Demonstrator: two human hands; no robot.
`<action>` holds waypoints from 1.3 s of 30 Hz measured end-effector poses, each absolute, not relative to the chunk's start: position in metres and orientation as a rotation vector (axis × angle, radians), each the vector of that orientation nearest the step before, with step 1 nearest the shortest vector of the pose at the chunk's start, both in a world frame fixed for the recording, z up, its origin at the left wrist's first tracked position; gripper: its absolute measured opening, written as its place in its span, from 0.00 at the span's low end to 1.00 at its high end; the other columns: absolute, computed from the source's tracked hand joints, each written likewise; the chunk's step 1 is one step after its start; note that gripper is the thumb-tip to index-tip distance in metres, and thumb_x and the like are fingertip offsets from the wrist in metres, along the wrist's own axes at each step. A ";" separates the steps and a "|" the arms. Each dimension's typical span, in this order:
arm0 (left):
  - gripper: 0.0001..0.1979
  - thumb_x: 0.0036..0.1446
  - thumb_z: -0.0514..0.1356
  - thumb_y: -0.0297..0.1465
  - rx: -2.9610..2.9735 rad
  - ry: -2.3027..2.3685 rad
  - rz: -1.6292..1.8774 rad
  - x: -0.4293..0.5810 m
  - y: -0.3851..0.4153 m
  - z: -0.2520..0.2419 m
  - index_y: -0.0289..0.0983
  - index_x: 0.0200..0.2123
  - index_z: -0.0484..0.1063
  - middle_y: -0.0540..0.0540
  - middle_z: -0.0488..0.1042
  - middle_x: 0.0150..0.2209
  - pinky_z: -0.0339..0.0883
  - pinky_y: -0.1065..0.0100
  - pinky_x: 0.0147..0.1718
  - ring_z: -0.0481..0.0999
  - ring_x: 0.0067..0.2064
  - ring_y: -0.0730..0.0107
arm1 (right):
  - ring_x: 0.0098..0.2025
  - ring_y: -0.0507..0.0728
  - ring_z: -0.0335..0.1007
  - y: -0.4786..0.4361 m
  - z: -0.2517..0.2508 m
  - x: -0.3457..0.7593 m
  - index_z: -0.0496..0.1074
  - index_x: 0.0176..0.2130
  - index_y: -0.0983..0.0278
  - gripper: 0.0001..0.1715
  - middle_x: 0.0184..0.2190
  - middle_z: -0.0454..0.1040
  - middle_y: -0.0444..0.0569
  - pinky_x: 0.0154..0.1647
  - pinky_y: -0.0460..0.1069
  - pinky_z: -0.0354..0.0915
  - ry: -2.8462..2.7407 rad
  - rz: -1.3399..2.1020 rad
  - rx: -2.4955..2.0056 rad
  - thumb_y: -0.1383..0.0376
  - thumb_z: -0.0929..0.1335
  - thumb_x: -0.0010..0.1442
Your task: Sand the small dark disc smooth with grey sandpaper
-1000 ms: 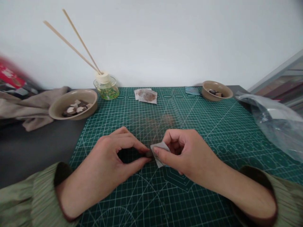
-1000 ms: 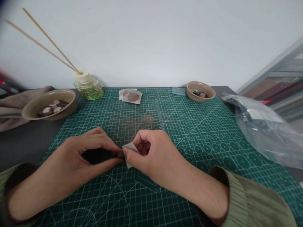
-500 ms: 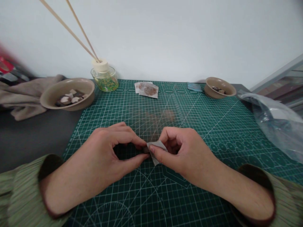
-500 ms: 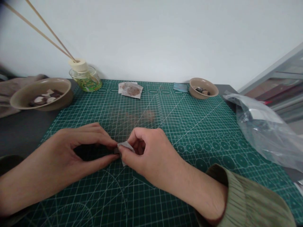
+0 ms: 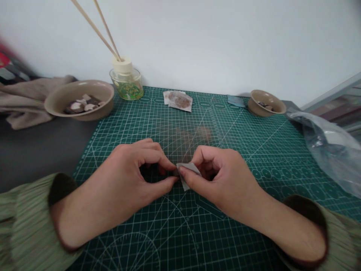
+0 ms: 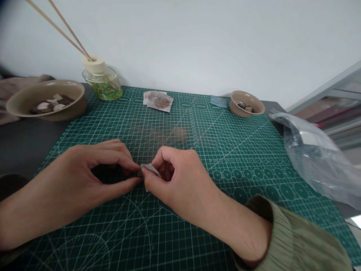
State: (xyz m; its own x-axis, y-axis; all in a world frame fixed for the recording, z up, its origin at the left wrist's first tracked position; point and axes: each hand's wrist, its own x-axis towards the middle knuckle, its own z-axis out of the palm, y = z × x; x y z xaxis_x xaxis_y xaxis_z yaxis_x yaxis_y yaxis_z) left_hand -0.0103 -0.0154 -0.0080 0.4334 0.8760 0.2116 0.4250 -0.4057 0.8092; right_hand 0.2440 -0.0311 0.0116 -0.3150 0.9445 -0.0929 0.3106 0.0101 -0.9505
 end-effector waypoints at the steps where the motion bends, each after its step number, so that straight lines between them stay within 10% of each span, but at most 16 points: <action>1: 0.06 0.65 0.76 0.31 1.999 1.099 0.834 -0.010 -0.016 -0.008 0.50 0.35 0.94 0.52 0.90 0.36 0.76 0.64 0.37 0.87 0.38 0.63 | 0.24 0.50 0.60 -0.031 0.012 0.243 0.75 0.29 0.58 0.28 0.22 0.72 0.38 0.22 0.47 0.53 -1.692 1.326 -1.294 0.56 0.87 0.70; 28: 0.06 0.64 0.76 0.34 1.958 1.114 0.818 -0.006 -0.015 -0.010 0.50 0.34 0.94 0.51 0.88 0.34 0.71 0.66 0.31 0.84 0.34 0.65 | 0.25 0.51 0.63 -0.027 0.015 0.242 0.71 0.27 0.56 0.35 0.21 0.69 0.38 0.25 0.49 0.59 -1.698 1.324 -1.318 0.46 0.88 0.69; 39: 0.07 0.65 0.75 0.33 1.955 1.103 0.823 -0.008 -0.014 -0.006 0.51 0.34 0.94 0.53 0.87 0.33 0.69 0.64 0.30 0.83 0.33 0.65 | 0.24 0.50 0.65 -0.030 0.014 0.242 0.71 0.28 0.57 0.25 0.21 0.71 0.37 0.26 0.48 0.60 -1.740 1.286 -1.268 0.62 0.84 0.69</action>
State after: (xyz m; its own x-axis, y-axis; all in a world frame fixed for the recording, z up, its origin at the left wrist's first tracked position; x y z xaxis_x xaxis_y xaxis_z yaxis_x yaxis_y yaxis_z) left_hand -0.0082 -0.0143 -0.0062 0.4262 0.8879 0.1731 0.4183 -0.3631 0.8325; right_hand 0.2420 -0.0297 0.0139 -0.3444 0.9371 -0.0570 0.3297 0.0639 -0.9419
